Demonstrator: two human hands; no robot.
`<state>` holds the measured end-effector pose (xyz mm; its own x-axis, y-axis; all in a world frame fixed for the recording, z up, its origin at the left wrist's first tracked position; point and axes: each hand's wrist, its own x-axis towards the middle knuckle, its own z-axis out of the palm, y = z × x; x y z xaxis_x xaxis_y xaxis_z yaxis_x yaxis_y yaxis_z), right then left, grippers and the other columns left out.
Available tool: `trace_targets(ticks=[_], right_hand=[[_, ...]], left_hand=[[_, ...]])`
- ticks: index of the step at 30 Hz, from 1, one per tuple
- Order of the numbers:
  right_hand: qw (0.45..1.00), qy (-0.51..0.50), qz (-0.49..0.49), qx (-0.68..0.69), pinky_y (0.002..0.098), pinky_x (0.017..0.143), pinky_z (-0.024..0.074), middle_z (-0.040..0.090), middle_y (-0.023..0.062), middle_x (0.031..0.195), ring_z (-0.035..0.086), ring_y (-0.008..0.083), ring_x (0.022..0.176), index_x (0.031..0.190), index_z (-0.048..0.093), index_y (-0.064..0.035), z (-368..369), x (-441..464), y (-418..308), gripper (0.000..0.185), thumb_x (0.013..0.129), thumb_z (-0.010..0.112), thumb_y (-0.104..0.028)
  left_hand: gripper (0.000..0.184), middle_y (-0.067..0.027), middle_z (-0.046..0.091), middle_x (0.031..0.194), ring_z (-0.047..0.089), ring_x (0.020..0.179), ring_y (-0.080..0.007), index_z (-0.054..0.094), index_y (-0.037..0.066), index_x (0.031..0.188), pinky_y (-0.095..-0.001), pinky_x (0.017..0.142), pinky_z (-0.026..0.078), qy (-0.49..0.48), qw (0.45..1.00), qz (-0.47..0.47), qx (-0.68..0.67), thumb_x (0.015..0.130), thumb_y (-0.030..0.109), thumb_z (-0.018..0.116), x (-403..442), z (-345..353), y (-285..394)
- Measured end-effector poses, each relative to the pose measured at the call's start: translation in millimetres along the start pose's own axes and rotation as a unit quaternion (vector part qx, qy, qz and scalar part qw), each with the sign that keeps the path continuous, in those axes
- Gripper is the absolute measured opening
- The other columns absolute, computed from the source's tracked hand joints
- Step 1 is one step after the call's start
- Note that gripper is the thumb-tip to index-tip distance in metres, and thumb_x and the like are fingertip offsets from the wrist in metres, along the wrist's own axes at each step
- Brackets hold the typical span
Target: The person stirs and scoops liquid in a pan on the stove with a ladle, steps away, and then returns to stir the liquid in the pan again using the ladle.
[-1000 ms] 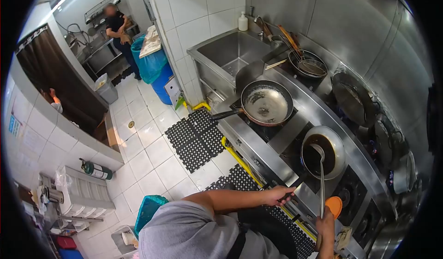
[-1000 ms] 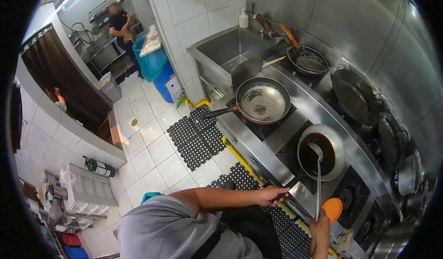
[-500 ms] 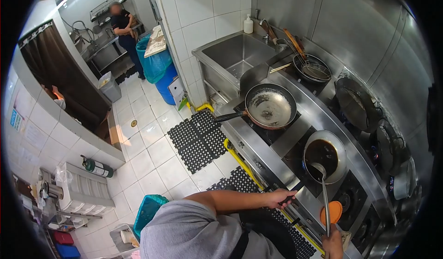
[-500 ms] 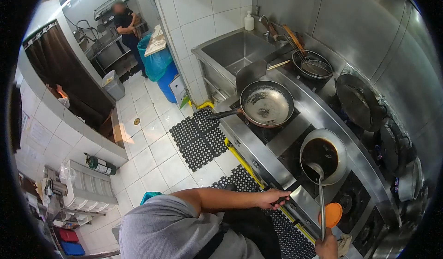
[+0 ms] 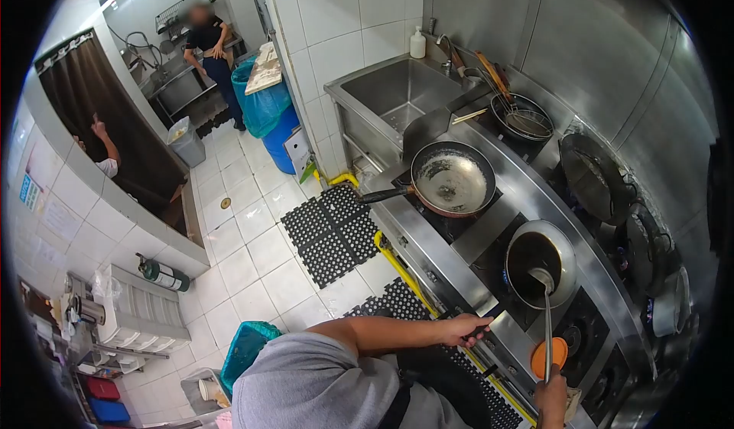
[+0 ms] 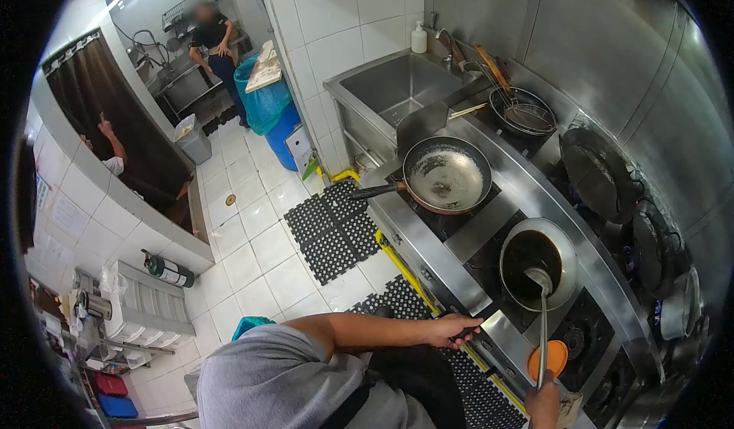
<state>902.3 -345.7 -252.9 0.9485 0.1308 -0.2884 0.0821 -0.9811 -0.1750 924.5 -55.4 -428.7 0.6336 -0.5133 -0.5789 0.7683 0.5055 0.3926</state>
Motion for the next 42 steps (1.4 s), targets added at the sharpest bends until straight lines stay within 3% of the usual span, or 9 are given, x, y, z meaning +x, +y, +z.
trace_targets(ticks=[3,13,15,18,22,24,31,35,42], right_hand=[[1.0,0.008,0.026,-0.016,0.0504,0.07,0.0501,0.063,0.0315,0.082,0.065,0.0482,0.083,0.112,0.051,0.0045,13,17,12,0.037,0.076,0.056,0.002],[0.997,0.065,0.032,0.007,0.0541,0.074,0.0505,0.064,0.0343,0.089,0.063,0.0509,0.088,0.11,0.052,0.0048,35,44,-7,0.032,0.078,0.054,0.001],[0.997,0.075,0.004,0.001,0.0526,0.07,0.0509,0.064,0.0322,0.085,0.064,0.0483,0.084,0.112,0.052,0.003,39,50,-9,0.026,0.088,0.057,-0.006],[0.997,0.077,-0.002,0.011,0.0532,0.072,0.0505,0.064,0.0332,0.086,0.064,0.0492,0.085,0.113,0.052,0.003,43,59,-14,0.025,0.091,0.057,-0.009],[0.996,0.083,0.003,0.036,0.054,0.074,0.0503,0.064,0.0342,0.087,0.064,0.0498,0.086,0.116,0.052,0.0037,52,66,-12,0.031,0.087,0.058,-0.006],[0.989,0.136,-0.033,0.041,0.055,0.068,0.0484,0.062,0.0344,0.083,0.062,0.0514,0.081,0.103,0.055,0.004,57,67,-11,0.018,0.09,0.057,-0.009],[0.991,0.096,-0.044,0.084,0.0532,0.079,0.0491,0.063,0.0338,0.09,0.062,0.0493,0.092,0.116,0.055,-0.0011,55,58,0,0.032,0.084,0.058,-0.008],[0.995,-0.002,-0.025,0.098,0.0527,0.083,0.0506,0.064,0.0338,0.094,0.064,0.0481,0.093,0.125,0.05,0.0017,41,45,6,0.047,0.08,0.061,-0.008],[0.994,-0.05,-0.015,0.097,0.0529,0.081,0.0504,0.065,0.0324,0.092,0.064,0.0482,0.091,0.115,0.05,0.0018,20,18,3,0.038,0.081,0.062,-0.01]], left_hand=[[0.036,0.0039,0.045,0.069,0.036,0.048,-0.0061,0.059,0.012,0.096,-0.0241,0.043,0.029,-0.005,1.0,0.001,0.0,0.097,0.048,0.057,0,-1,0],[0.038,0.0037,0.047,0.07,0.036,0.048,-0.0058,0.059,0.011,0.096,-0.0233,0.043,0.029,0.007,1.0,0.003,0.009,0.096,0.049,0.058,-2,1,1],[0.038,0.0036,0.047,0.07,0.036,0.048,-0.0059,0.059,0.011,0.096,-0.0233,0.043,0.029,0.007,1.0,0.0,0.01,0.096,0.049,0.058,-3,3,2],[0.038,0.0033,0.047,0.07,0.036,0.048,-0.0064,0.059,0.011,0.095,-0.0234,0.043,0.029,0.008,1.0,-0.003,0.003,0.096,0.049,0.058,-3,2,2],[0.037,0.0033,0.048,0.069,0.038,0.048,-0.0067,0.058,0.012,0.093,-0.0241,0.044,0.031,-0.005,1.0,0.004,0.003,0.095,0.049,0.059,-3,3,1],[0.036,0.0019,0.048,0.07,0.036,0.048,-0.0072,0.058,0.012,0.095,-0.0246,0.044,0.028,0.001,1.0,0.008,0.007,0.096,0.048,0.058,-3,3,2],[0.037,0.0005,0.047,0.07,0.034,0.051,-0.0092,0.056,0.011,0.101,-0.025,0.048,0.028,-0.001,1.0,-0.009,-0.003,0.097,0.048,0.056,3,-1,0],[0.033,0.0017,0.047,0.067,0.036,0.049,-0.0103,0.057,0.013,0.097,-0.0256,0.046,0.028,-0.022,0.999,-0.017,-0.019,0.098,0.046,0.055,0,2,2],[0.033,-0.0001,0.049,0.069,0.038,0.05,-0.0119,0.056,0.013,0.098,-0.0281,0.049,0.031,0.0,0.999,-0.033,-0.011,0.098,0.046,0.054,-3,9,5]])
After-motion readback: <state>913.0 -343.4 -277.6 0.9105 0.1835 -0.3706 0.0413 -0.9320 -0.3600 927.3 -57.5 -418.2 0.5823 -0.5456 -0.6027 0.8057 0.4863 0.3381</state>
